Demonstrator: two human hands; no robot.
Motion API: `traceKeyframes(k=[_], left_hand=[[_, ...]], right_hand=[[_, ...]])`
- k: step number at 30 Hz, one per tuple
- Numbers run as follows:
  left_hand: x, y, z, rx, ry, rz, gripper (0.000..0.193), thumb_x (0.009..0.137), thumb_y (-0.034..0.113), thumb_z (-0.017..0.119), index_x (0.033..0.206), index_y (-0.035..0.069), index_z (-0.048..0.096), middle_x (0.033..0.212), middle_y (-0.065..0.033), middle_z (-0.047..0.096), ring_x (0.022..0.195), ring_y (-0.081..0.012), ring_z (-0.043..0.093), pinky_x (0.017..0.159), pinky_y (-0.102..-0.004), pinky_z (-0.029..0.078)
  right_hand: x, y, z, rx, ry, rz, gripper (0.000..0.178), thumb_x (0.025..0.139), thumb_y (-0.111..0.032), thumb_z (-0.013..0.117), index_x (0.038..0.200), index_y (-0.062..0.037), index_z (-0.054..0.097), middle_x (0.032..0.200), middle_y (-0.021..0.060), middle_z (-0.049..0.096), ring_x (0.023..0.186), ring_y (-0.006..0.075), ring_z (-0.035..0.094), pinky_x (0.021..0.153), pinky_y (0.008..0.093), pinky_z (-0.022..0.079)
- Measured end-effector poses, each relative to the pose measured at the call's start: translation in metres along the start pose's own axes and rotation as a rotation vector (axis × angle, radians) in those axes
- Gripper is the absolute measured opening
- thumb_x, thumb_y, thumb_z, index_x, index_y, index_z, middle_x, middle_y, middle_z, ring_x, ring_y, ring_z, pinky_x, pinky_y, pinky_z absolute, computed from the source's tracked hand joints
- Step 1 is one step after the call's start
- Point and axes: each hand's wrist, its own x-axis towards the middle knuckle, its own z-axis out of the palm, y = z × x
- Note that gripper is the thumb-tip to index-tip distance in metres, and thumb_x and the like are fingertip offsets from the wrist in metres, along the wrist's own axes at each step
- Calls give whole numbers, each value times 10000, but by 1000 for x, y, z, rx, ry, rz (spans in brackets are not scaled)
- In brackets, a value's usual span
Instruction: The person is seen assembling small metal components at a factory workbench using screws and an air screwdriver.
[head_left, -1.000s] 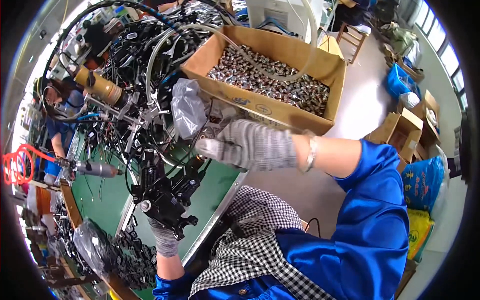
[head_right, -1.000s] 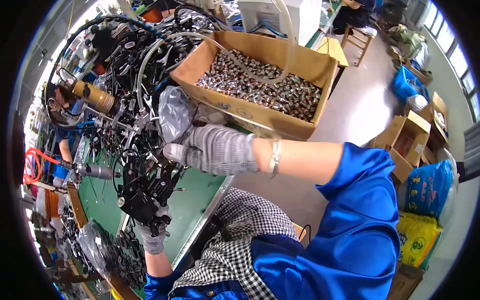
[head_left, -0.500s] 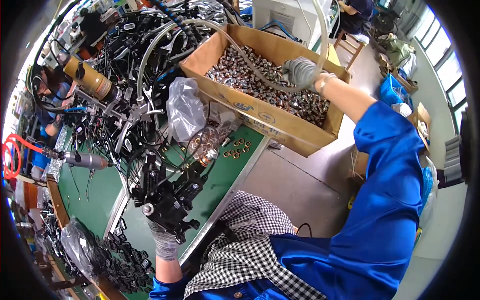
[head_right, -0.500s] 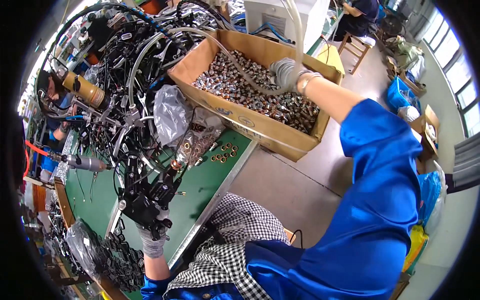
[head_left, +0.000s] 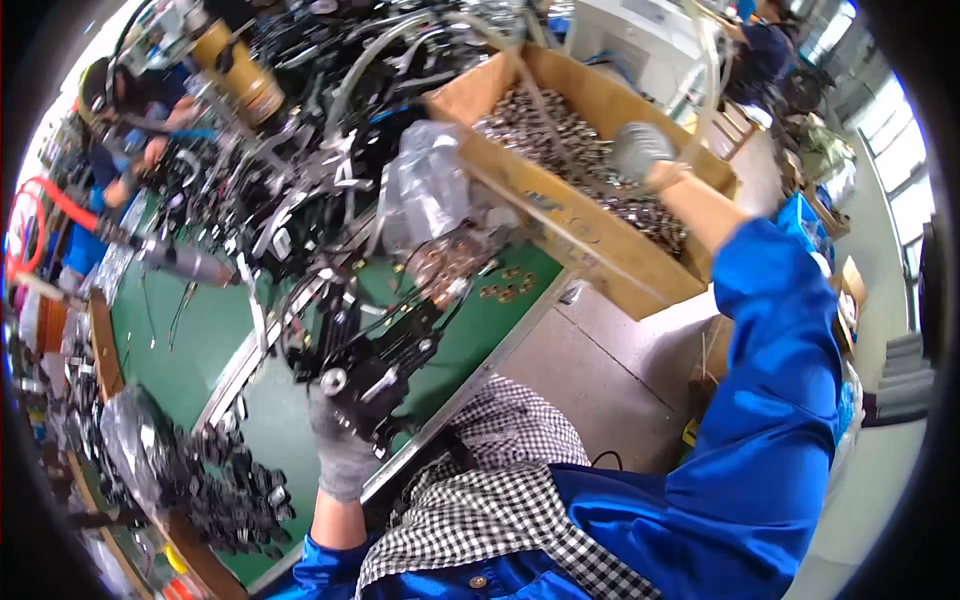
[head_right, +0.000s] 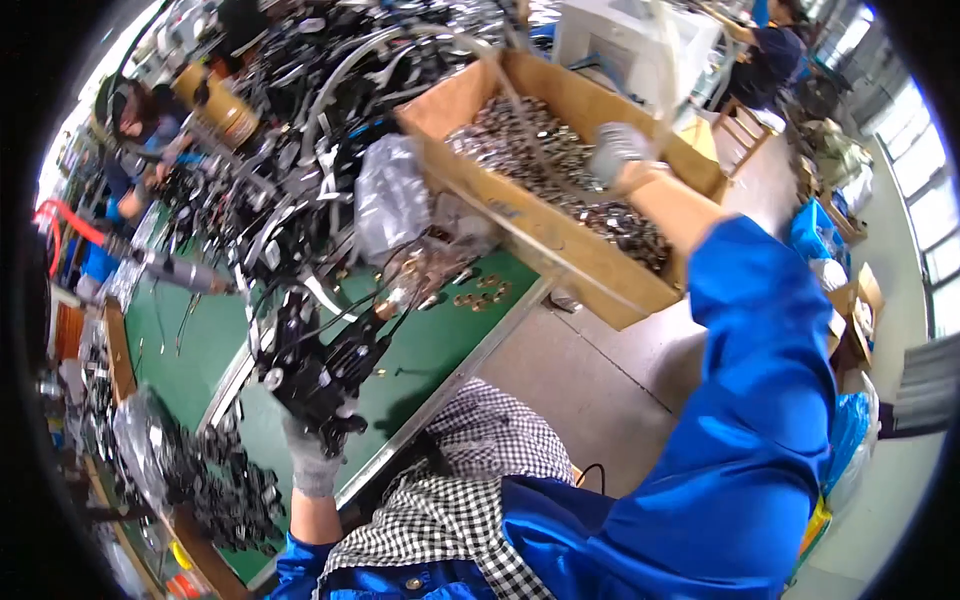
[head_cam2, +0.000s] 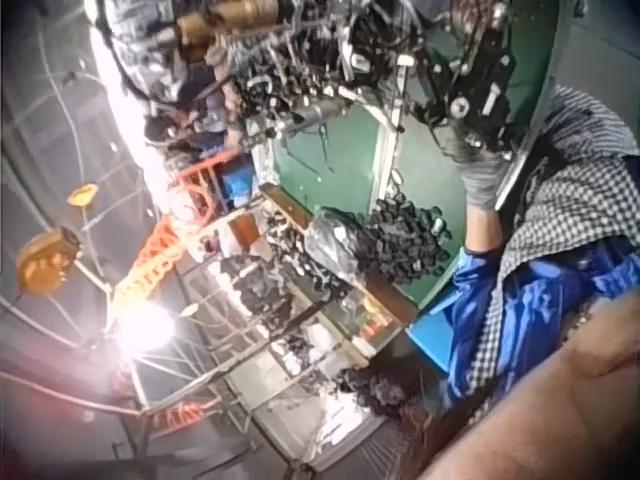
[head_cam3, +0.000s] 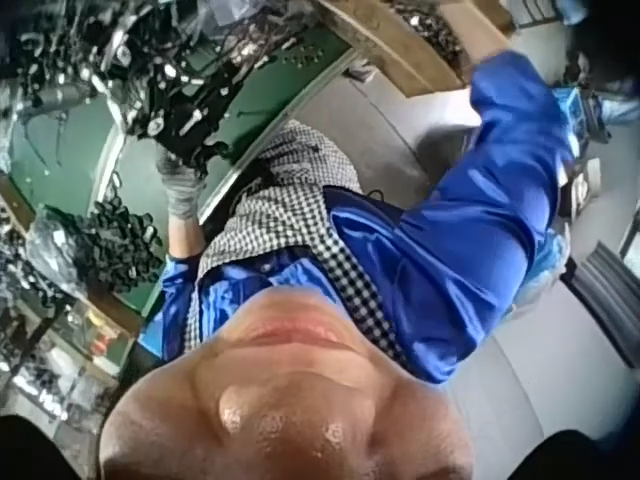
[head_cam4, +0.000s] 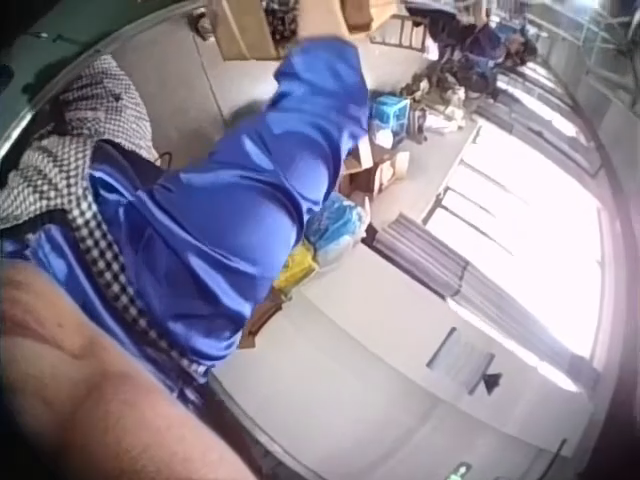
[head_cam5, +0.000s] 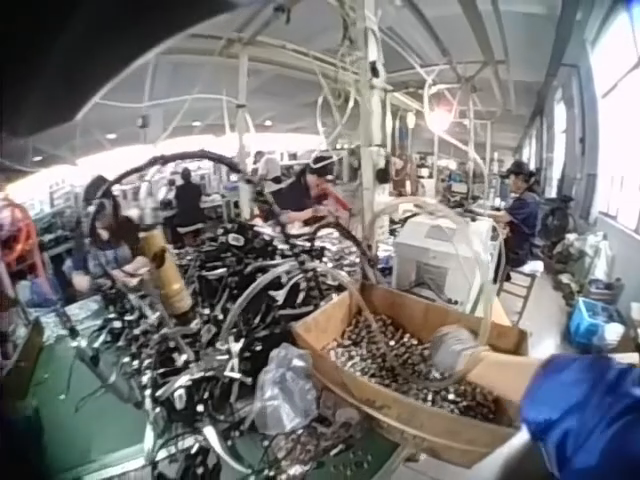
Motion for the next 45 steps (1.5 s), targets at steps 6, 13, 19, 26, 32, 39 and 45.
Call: traceKeyframes(k=[6,13,19,26,32,39,45], left_hand=[[-4,7,-24,943,180,71,638,721,129,833,1261,30,509,1206,-119,631,1026,-187,640,834,-317,537],[-13,4,-18,498,240,27,463,753,139,806,1141,38,574,1001,-64,678,905,-185,651,768,-318,531],[-40,14,-38,1489,-12,468,399,747,160,802,1059,46,582,881,-45,649,799,-198,629,712,-313,522],[-49,-3,-104,1051,55,143,339,748,149,786,1006,51,591,872,-40,627,766,-199,613,694,-324,518],[-42,19,-8,289,172,-46,409,729,147,792,1080,46,607,981,-76,652,861,-215,636,751,-330,527],[-49,22,-84,1222,40,-101,549,746,231,790,1227,63,587,1153,-89,646,1055,-249,621,924,-358,503],[-41,24,-37,1091,-113,36,549,791,266,750,1289,114,574,1320,-75,560,1205,-252,534,1045,-395,414]], right_hand=[[-122,135,-117,1144,608,87,264,900,-133,545,1109,4,631,1051,106,668,909,220,645,793,314,522],[-190,-134,-226,1057,476,-646,286,874,-169,649,1120,-24,638,1130,102,644,980,181,631,825,284,518],[-152,-232,-217,1276,354,-791,244,766,-55,751,996,-56,672,903,70,680,817,155,654,740,287,525],[-146,-252,-210,1255,418,-945,184,787,-54,721,968,-54,685,890,88,669,822,209,655,734,313,525],[-144,-239,-205,1212,402,-1010,201,805,-112,717,997,-54,693,916,89,668,874,229,642,758,325,518],[-143,-226,-205,1233,308,-1000,208,800,-178,745,982,-81,715,901,84,705,852,216,679,771,330,530],[-142,-223,-208,1144,381,-1057,185,853,-223,692,963,-74,702,861,89,687,822,227,669,747,346,515]])
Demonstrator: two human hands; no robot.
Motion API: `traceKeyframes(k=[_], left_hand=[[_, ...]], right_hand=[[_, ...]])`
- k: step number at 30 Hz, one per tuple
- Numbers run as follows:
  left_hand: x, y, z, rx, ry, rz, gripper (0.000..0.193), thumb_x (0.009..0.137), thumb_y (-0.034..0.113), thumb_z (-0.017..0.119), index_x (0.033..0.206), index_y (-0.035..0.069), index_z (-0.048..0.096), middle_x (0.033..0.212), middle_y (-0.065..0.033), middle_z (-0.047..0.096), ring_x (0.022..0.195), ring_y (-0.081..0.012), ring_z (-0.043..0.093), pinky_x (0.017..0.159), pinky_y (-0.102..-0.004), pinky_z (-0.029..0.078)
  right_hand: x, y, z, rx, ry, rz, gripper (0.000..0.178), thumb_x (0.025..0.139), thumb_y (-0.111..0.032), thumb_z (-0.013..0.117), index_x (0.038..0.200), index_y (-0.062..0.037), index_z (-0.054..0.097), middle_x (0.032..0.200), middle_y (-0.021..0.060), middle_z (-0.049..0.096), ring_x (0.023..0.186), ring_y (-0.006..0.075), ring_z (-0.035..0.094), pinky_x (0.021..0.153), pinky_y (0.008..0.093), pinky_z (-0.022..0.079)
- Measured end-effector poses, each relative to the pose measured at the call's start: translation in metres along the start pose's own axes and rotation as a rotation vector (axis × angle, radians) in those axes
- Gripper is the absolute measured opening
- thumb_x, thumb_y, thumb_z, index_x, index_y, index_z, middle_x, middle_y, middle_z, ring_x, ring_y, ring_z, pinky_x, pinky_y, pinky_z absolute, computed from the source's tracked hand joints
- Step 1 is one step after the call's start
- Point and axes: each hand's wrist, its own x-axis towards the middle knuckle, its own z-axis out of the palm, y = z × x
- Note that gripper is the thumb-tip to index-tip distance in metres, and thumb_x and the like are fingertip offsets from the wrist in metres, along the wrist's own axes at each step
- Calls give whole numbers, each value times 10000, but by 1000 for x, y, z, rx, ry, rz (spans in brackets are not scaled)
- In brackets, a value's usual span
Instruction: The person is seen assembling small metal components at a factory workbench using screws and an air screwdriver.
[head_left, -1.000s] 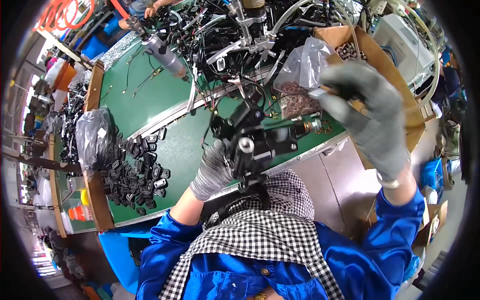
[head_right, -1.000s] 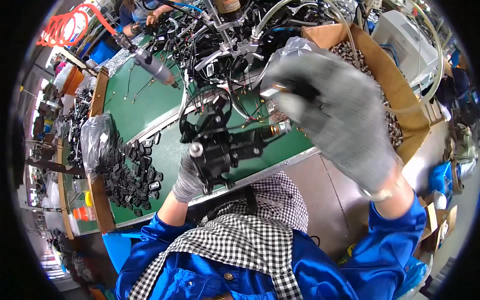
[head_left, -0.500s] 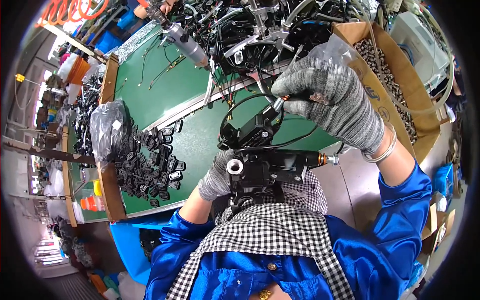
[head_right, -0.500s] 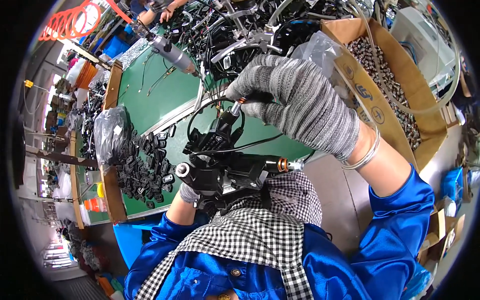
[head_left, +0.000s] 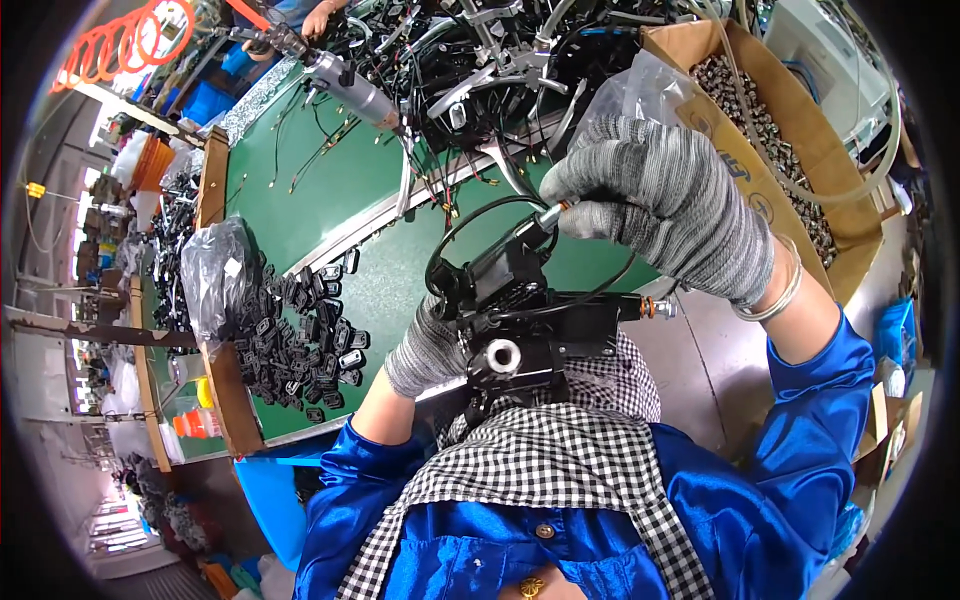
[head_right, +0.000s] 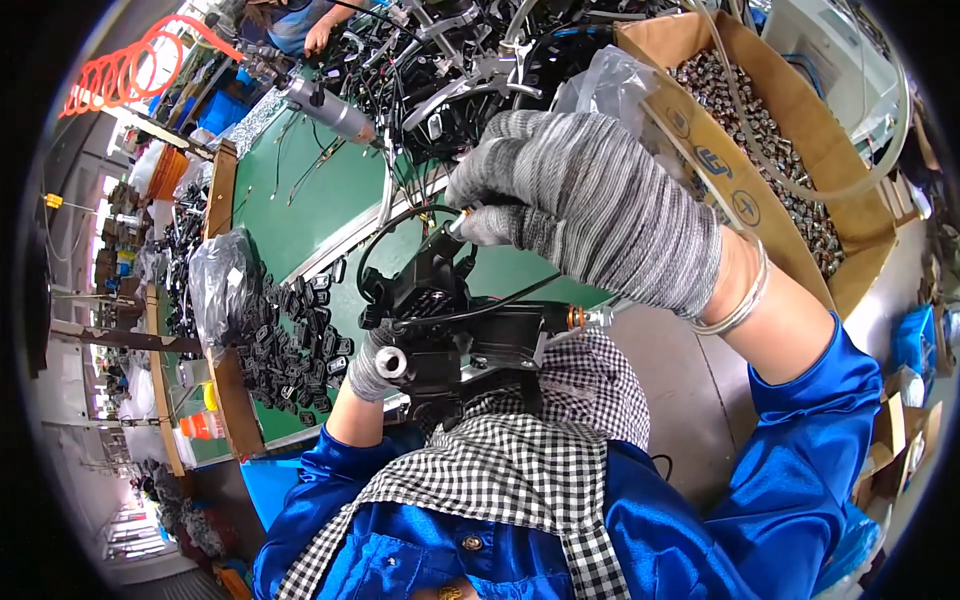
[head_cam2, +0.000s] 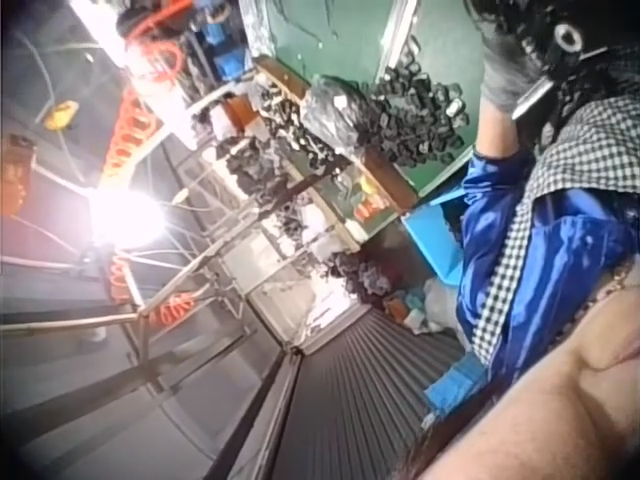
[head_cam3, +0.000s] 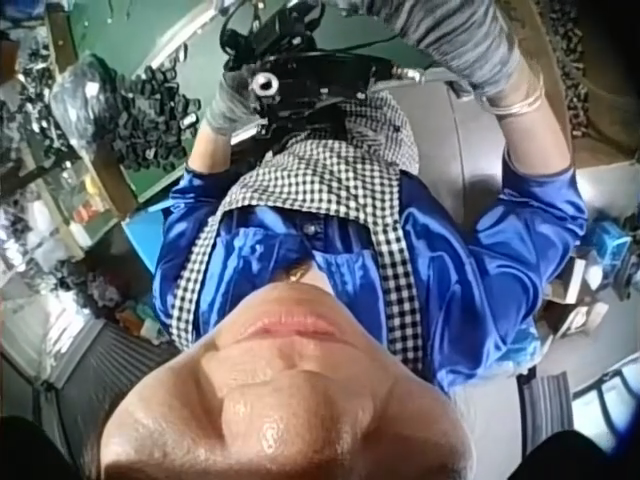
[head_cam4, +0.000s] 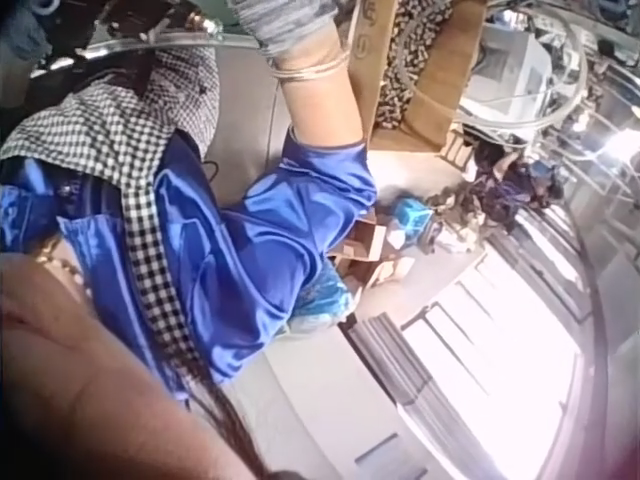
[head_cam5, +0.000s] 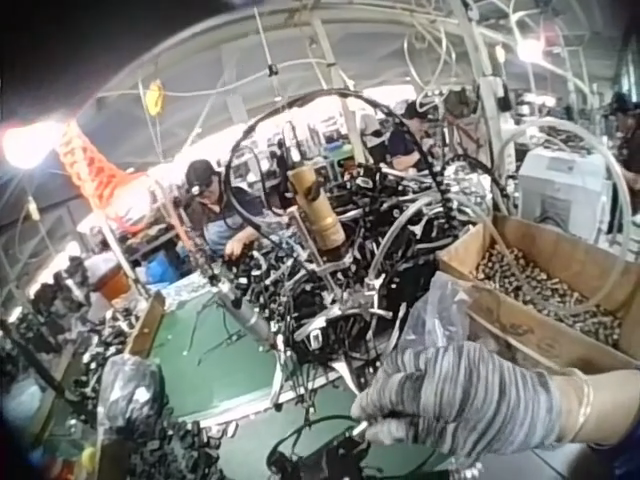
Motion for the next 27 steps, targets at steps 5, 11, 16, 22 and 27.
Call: traceKeyframes(k=[5,11,16,22,27], left_hand=[[9,8,0,64,-8,112,605,850,271,704,1386,104,478,1430,-95,462,1280,-233,475,1085,-404,379],[16,20,-3,-909,-106,-110,702,868,296,696,1439,65,359,1410,-120,472,1271,-210,489,1081,-392,392],[15,20,-2,-658,-13,-66,671,815,219,752,1372,46,419,1319,-116,539,1192,-196,549,1014,-351,450],[19,-2,-14,179,133,130,503,756,106,784,1210,52,575,1129,-87,636,1032,-189,626,916,-332,499],[24,-7,-13,228,211,52,431,742,88,776,1144,61,623,1038,-78,655,937,-205,647,870,-336,507]], right_hand=[[-3,3,0,77,-37,32,212,863,-202,668,964,-16,658,843,146,627,796,308,634,744,375,505],[-6,14,6,-2,-70,15,259,889,-213,629,1103,-67,631,907,108,653,789,265,641,734,359,510],[-12,21,14,-251,-56,-197,328,900,-121,589,1225,-82,579,939,139,631,795,276,619,705,362,506],[-15,26,25,-170,-83,-37,444,891,-69,576,1327,-89,497,958,161,632,829,282,615,689,354,507],[-9,30,23,274,-168,402,270,968,-200,511,1195,-70,579,796,149,615,719,295,599,661,379,507]])
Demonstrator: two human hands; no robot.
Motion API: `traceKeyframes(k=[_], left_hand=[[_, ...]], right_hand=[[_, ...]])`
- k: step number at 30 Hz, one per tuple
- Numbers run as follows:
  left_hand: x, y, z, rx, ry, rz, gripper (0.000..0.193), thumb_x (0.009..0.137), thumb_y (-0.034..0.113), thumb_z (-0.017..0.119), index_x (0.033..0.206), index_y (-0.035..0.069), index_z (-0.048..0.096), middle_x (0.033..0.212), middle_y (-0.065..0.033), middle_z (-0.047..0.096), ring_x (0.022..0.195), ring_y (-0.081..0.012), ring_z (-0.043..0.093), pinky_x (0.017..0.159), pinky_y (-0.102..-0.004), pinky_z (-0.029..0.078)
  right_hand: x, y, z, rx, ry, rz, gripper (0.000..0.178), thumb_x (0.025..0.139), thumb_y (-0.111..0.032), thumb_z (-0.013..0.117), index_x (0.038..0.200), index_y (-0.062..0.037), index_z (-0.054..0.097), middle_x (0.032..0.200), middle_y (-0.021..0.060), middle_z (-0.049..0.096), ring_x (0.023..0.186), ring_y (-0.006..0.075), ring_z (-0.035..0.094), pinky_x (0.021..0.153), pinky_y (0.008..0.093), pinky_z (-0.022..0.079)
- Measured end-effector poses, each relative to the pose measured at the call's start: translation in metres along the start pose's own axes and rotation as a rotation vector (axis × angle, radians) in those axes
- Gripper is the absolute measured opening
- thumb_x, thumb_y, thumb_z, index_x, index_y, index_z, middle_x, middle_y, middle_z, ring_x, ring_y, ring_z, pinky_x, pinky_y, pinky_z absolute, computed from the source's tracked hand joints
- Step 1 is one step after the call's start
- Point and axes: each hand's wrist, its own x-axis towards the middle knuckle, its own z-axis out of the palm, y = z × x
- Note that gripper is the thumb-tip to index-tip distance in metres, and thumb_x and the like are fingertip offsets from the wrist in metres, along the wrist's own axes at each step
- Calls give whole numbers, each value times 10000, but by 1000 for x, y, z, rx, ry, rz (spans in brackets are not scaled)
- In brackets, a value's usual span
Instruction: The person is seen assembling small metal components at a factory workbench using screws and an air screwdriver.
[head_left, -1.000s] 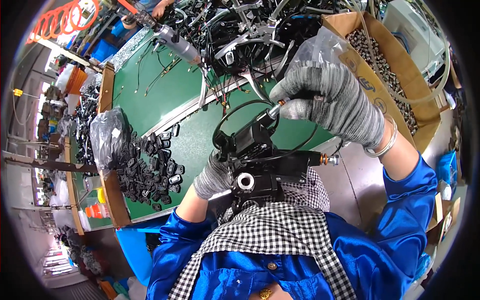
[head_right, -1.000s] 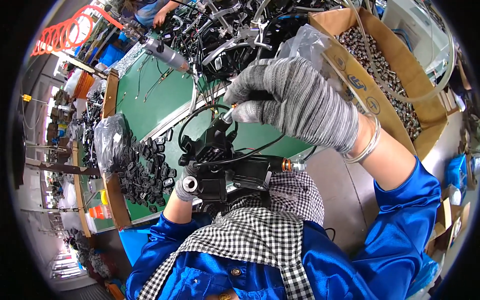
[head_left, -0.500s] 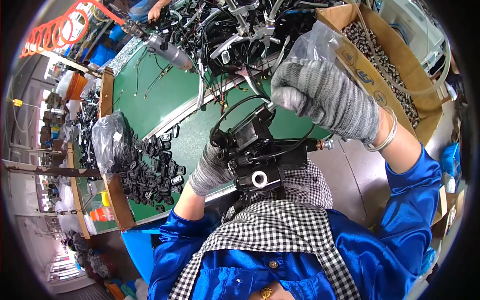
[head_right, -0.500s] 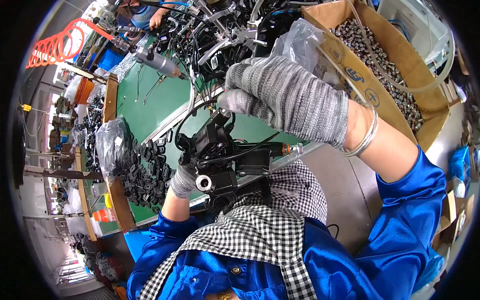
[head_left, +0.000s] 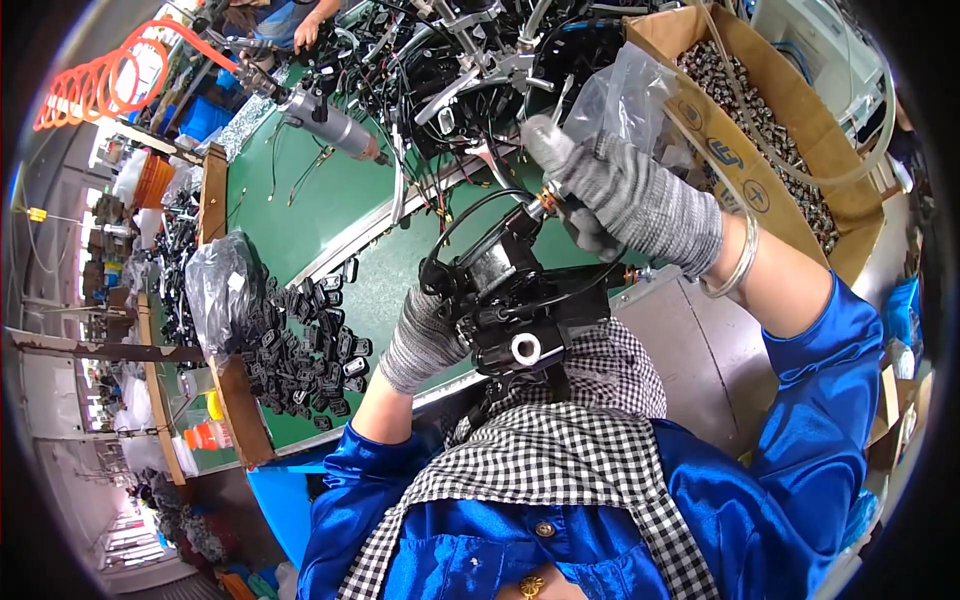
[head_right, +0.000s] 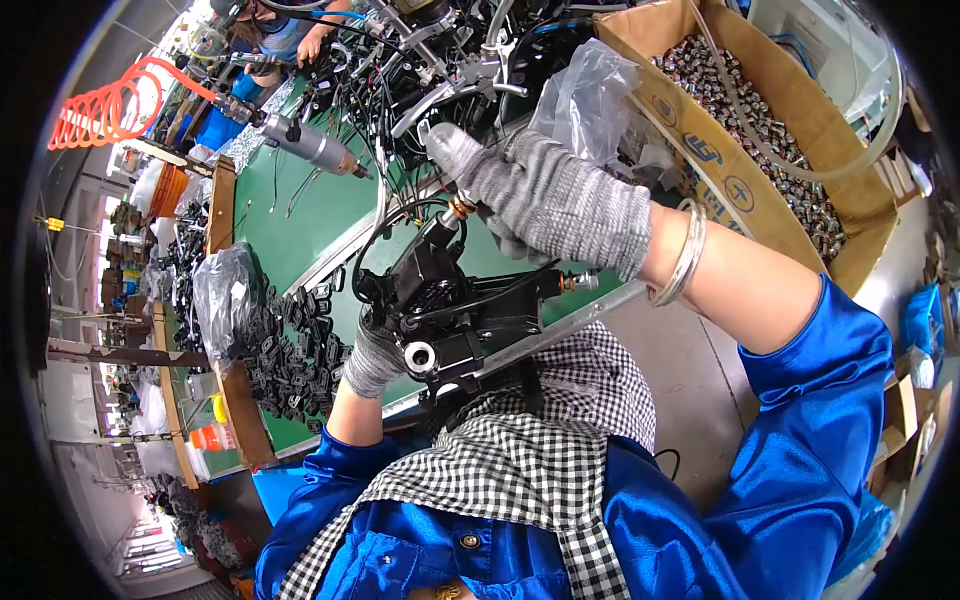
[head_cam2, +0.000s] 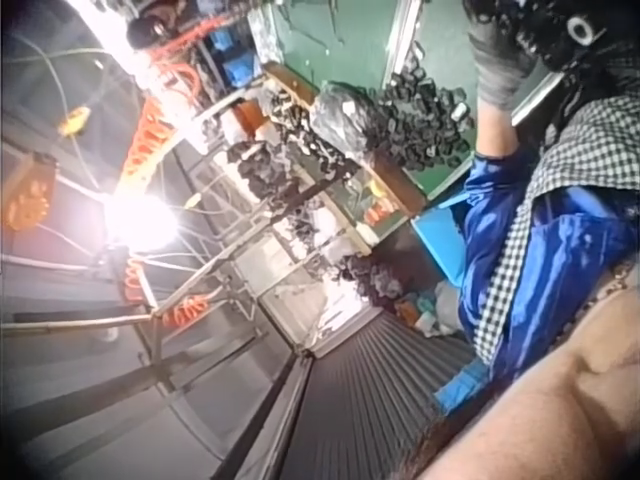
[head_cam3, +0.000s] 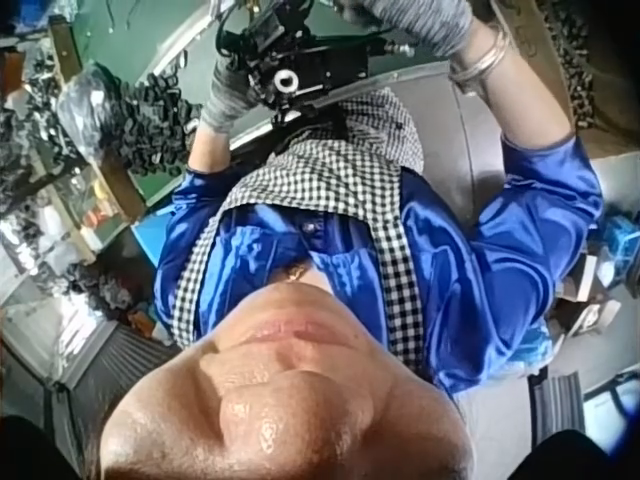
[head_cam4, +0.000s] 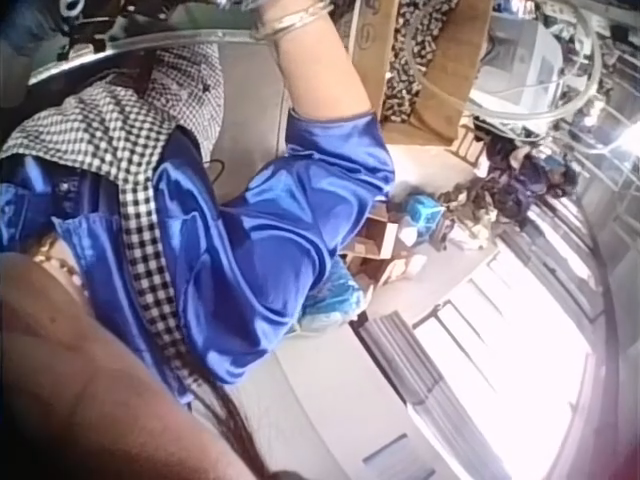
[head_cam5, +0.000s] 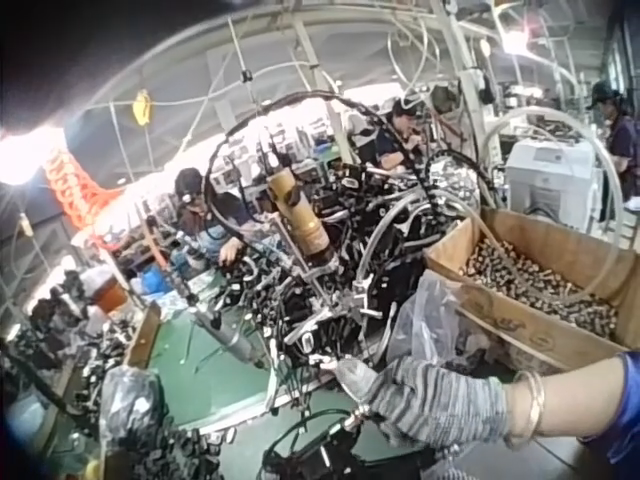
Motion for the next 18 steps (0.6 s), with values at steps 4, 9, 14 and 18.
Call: traceKeyframes(k=[4,9,14,18], left_hand=[[0,17,8,-32,10,152,427,746,88,767,1145,60,620,1045,-96,649,994,-221,627,880,-334,500],[-3,11,-1,149,-127,42,467,769,105,741,1207,47,590,1197,-127,617,1141,-235,567,954,-363,470],[13,-5,17,-602,-155,-26,634,813,167,727,1370,59,446,1347,-129,533,1181,-272,554,1038,-422,427],[41,-13,24,-750,-35,-89,508,863,204,694,1300,61,477,1109,-112,639,960,-238,644,883,-376,522]], right_hand=[[-10,-17,-20,-240,25,-164,313,955,-201,540,1240,-75,574,891,137,634,809,261,616,723,368,510],[-24,8,-5,-366,-109,-383,200,896,-159,625,1069,-60,636,889,92,649,835,208,629,801,337,517],[5,31,-10,278,-106,-285,350,986,-329,533,842,-59,700,745,66,679,601,111,604,537,282,484],[9,18,-25,471,46,137,412,977,-362,544,770,-14,620,729,88,662,687,138,654,593,252,539]])
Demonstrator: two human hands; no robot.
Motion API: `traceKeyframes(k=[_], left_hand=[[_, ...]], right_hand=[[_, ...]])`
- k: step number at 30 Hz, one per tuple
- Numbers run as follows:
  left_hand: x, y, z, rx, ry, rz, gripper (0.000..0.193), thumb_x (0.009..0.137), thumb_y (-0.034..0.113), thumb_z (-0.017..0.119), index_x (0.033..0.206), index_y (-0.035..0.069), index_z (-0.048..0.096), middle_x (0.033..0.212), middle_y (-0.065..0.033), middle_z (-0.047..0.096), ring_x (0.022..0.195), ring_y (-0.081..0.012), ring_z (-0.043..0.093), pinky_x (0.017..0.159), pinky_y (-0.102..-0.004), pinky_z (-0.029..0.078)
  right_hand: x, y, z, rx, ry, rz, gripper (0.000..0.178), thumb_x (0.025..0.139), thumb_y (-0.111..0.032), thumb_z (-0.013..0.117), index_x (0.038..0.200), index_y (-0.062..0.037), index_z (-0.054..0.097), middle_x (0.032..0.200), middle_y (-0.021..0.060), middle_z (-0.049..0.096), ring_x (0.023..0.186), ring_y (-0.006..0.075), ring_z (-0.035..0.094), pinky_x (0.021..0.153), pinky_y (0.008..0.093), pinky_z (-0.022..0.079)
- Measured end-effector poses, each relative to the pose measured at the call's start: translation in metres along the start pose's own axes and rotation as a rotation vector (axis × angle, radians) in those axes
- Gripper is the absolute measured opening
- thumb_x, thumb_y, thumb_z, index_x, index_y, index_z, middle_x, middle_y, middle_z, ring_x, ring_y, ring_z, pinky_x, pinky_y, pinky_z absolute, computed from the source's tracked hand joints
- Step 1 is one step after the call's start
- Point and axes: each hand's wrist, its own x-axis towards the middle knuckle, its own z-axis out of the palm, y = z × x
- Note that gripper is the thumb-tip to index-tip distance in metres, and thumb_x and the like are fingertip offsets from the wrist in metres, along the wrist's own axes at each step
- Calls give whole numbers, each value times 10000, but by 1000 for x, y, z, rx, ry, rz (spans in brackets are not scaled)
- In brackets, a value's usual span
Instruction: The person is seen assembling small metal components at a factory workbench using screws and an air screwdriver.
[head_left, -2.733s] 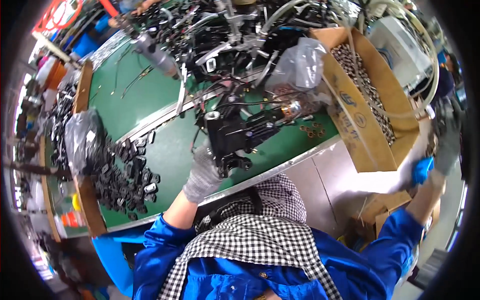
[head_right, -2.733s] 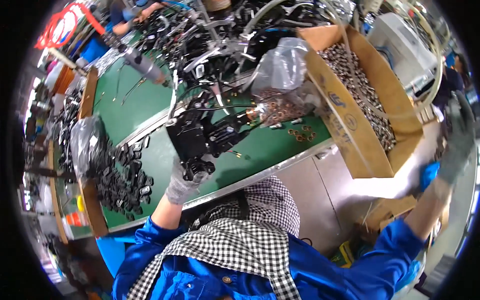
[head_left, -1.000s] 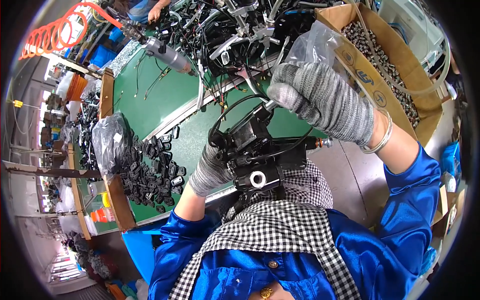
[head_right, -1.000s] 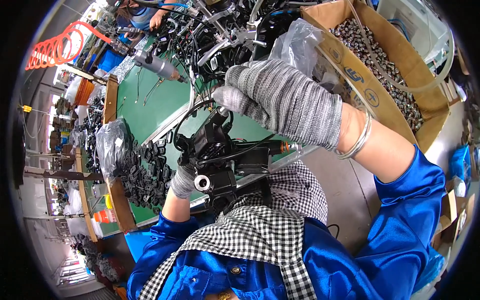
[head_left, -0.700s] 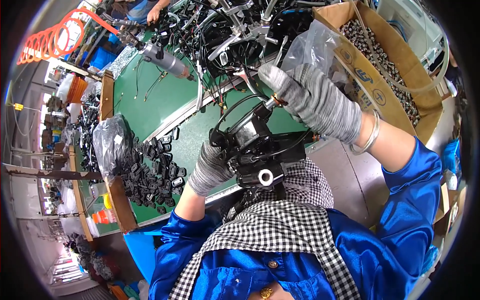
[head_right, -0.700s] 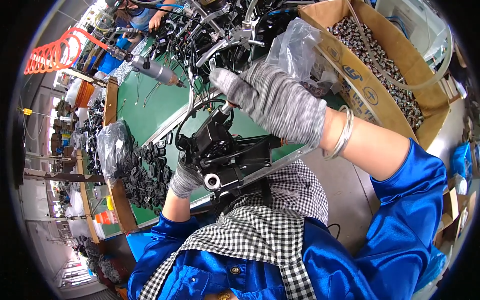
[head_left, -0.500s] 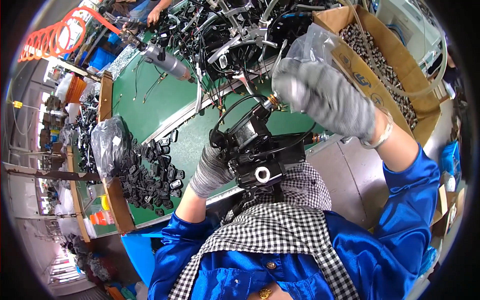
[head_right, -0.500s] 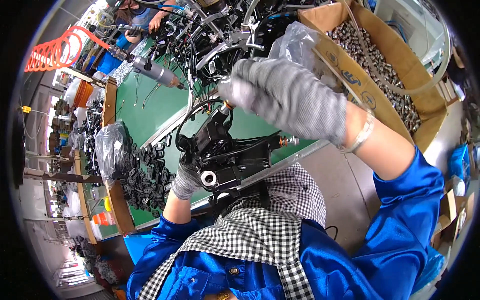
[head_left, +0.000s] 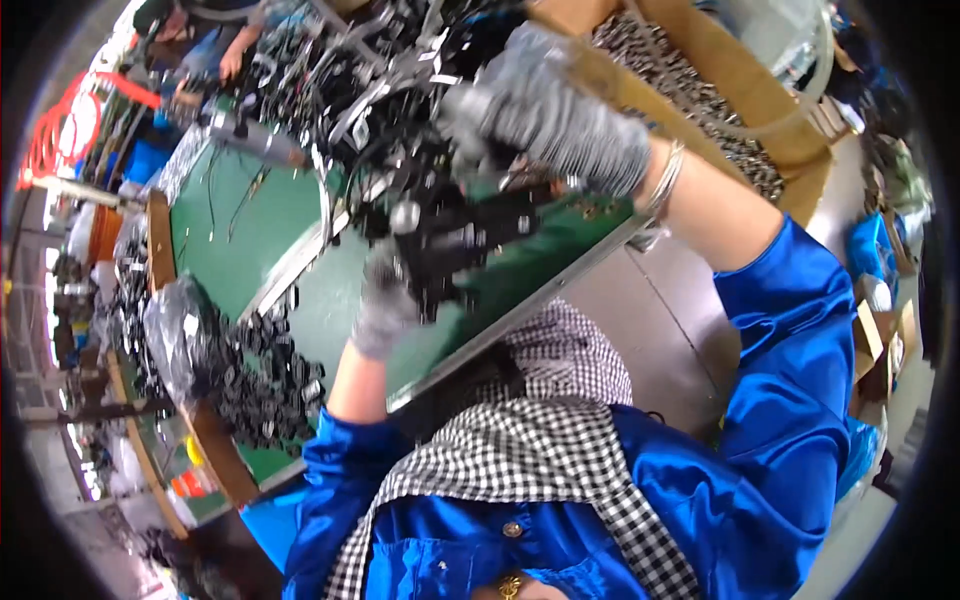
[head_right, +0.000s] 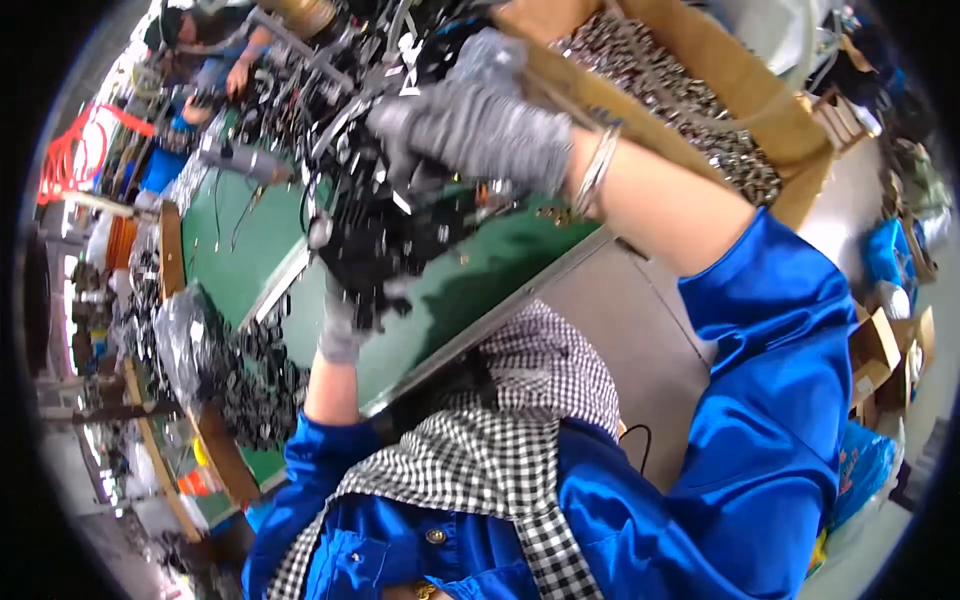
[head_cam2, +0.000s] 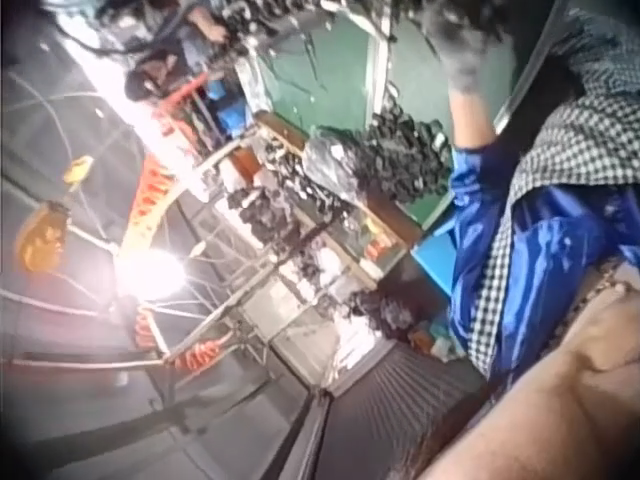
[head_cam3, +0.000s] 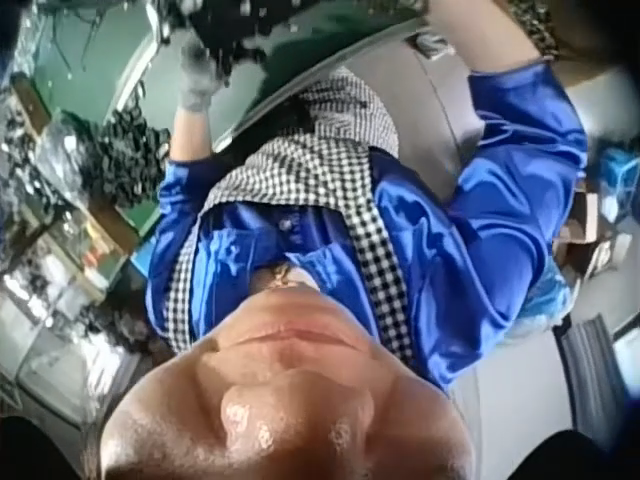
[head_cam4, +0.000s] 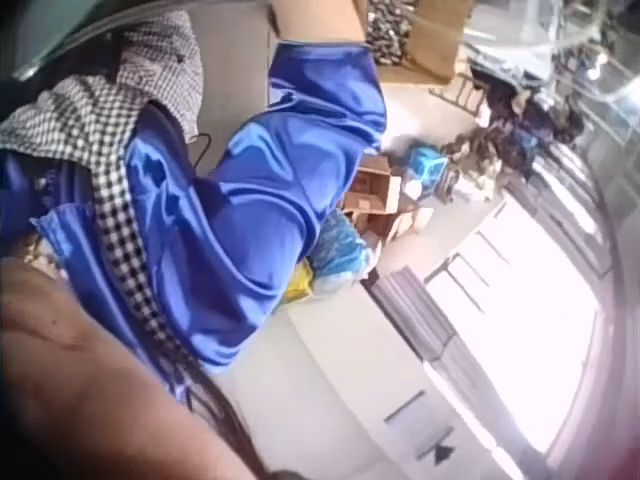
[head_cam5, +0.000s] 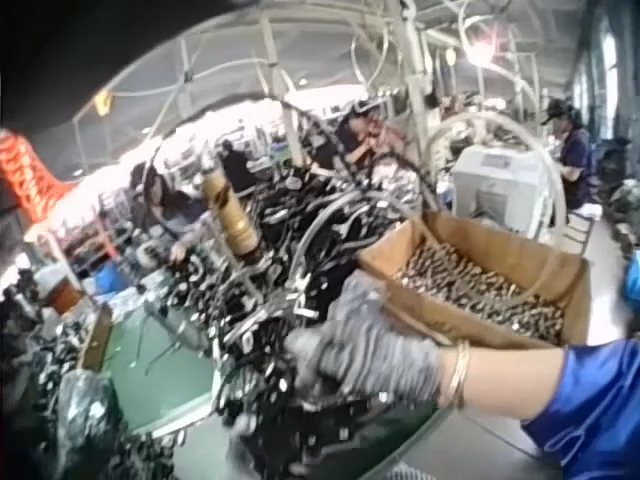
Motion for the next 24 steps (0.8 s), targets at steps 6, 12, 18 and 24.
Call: traceKeyframes(k=[6,12,18,24], left_hand=[[-4,-9,-41,409,-51,-41,400,899,253,666,1212,55,517,798,-63,625,637,-164,616,667,-322,533],[-20,4,-35,-34,-15,15,320,930,363,628,1026,69,545,507,44,343,380,-89,364,438,-292,422],[-19,-3,-38,-15,35,73,313,941,379,611,938,73,544,456,75,275,327,-79,296,370,-276,363],[-29,0,-39,52,148,40,329,911,382,654,983,78,549,464,67,293,348,-74,324,404,-286,394]], right_hand=[[-4,34,-28,34,249,1,347,991,-287,503,822,-20,645,824,91,680,703,125,653,609,253,536],[-60,46,4,-525,579,-546,212,960,-183,536,1065,-13,609,899,30,642,765,107,593,663,249,510],[-31,165,56,-745,368,-92,213,869,-155,631,1044,-40,588,933,119,635,800,252,636,690,352,522],[21,130,74,-1147,231,304,306,835,-269,681,1050,-61,613,991,164,638,918,337,633,797,418,521]])
